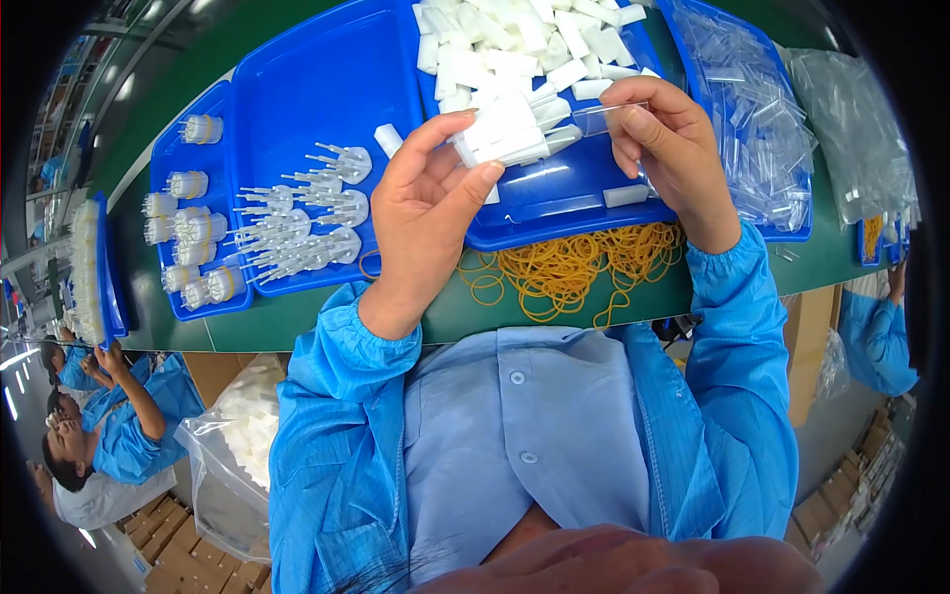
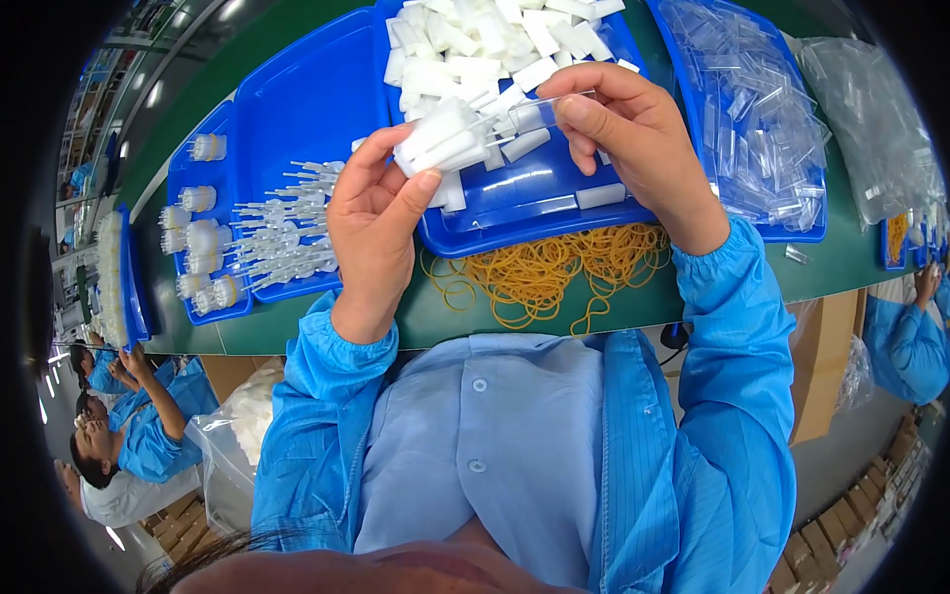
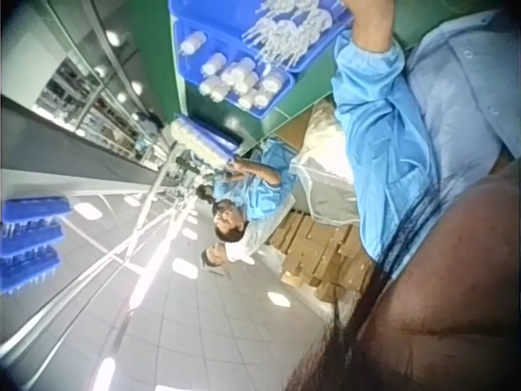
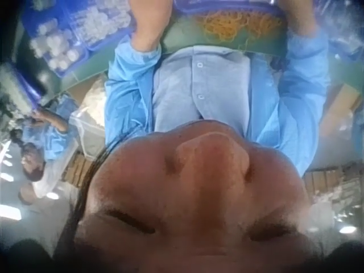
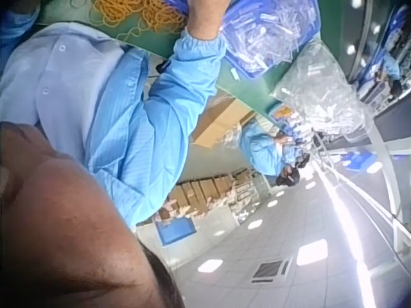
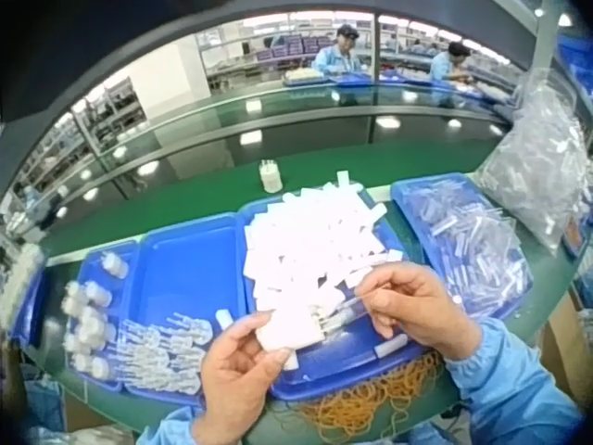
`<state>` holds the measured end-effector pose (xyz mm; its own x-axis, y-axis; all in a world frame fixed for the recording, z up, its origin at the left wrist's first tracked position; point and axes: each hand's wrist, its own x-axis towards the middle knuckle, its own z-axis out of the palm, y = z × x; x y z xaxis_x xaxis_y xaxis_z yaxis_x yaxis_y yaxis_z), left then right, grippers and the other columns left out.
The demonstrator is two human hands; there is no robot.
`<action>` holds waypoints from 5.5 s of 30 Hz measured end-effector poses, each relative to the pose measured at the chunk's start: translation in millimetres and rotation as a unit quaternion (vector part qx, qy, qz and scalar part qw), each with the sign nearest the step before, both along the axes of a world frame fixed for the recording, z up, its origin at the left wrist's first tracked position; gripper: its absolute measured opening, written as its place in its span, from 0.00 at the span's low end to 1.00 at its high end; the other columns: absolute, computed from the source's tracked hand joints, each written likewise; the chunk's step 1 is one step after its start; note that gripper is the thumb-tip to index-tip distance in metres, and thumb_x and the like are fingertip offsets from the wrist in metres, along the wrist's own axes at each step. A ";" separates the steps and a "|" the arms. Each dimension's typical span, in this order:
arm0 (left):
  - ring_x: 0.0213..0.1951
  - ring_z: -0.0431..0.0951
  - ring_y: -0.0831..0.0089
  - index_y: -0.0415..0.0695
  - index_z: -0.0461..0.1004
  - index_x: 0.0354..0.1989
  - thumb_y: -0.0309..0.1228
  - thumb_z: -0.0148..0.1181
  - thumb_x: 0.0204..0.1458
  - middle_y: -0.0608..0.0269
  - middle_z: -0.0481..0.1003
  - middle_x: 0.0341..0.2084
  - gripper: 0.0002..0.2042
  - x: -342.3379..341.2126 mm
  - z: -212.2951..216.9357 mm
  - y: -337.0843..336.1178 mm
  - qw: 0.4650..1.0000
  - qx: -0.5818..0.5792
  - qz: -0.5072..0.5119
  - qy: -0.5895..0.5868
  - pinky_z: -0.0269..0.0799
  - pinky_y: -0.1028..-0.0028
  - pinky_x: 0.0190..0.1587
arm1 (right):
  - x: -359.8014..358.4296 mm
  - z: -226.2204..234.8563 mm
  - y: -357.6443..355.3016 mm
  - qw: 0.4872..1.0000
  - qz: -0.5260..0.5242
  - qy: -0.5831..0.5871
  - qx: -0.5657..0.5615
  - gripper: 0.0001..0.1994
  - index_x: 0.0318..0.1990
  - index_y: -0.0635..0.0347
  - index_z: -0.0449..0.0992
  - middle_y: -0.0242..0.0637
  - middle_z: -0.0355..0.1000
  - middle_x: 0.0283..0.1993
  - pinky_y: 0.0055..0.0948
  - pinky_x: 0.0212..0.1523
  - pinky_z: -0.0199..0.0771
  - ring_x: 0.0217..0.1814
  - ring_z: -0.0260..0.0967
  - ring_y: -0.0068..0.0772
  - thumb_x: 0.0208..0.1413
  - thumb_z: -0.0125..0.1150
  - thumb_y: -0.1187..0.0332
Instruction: The person manually assembles white plastic housings and metal contact pins into electronic sensor components, then secures them with rubber bands.
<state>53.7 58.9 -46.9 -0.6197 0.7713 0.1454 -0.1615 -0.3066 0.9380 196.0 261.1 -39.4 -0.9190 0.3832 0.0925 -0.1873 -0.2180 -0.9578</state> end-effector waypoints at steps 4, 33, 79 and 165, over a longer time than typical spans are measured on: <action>0.52 0.72 0.65 0.36 0.64 0.55 0.15 0.58 0.51 0.46 0.71 0.50 0.21 -0.4 -2.2 0.1 1.000 -0.005 0.002 0.019 0.70 0.74 0.53 | -0.8 -3.3 -2.4 0.999 -0.035 0.013 0.010 0.13 0.49 0.65 0.73 0.30 0.67 0.29 0.17 0.28 0.66 0.28 0.65 0.19 0.59 0.57 0.69; 0.51 0.73 0.63 0.35 0.69 0.51 0.12 0.60 0.47 0.54 0.66 0.50 0.20 7.3 -3.3 0.6 0.998 -0.001 0.013 0.067 0.75 0.70 0.52 | 5.8 4.1 -16.6 0.996 -0.070 -0.030 0.054 0.12 0.48 0.65 0.73 0.37 0.74 0.31 0.15 0.22 0.62 0.23 0.63 0.15 0.59 0.57 0.69; 0.50 0.74 0.64 0.37 0.72 0.46 0.13 0.61 0.47 0.54 0.65 0.49 0.17 6.4 -10.5 2.3 0.990 0.007 0.031 0.136 0.77 0.71 0.50 | 1.9 2.0 -25.6 0.994 -0.074 -0.022 0.074 0.13 0.49 0.67 0.72 0.42 0.76 0.34 0.16 0.26 0.71 0.27 0.72 0.20 0.57 0.59 0.72; 0.44 0.74 0.74 0.37 0.75 0.40 0.17 0.64 0.47 0.58 0.68 0.45 0.11 6.3 -3.6 -0.7 0.991 -0.057 0.007 0.124 0.76 0.78 0.41 | 3.8 5.5 -25.5 0.992 -0.046 -0.059 0.099 0.13 0.50 0.63 0.74 0.36 0.75 0.32 0.17 0.31 0.73 0.29 0.71 0.19 0.60 0.55 0.69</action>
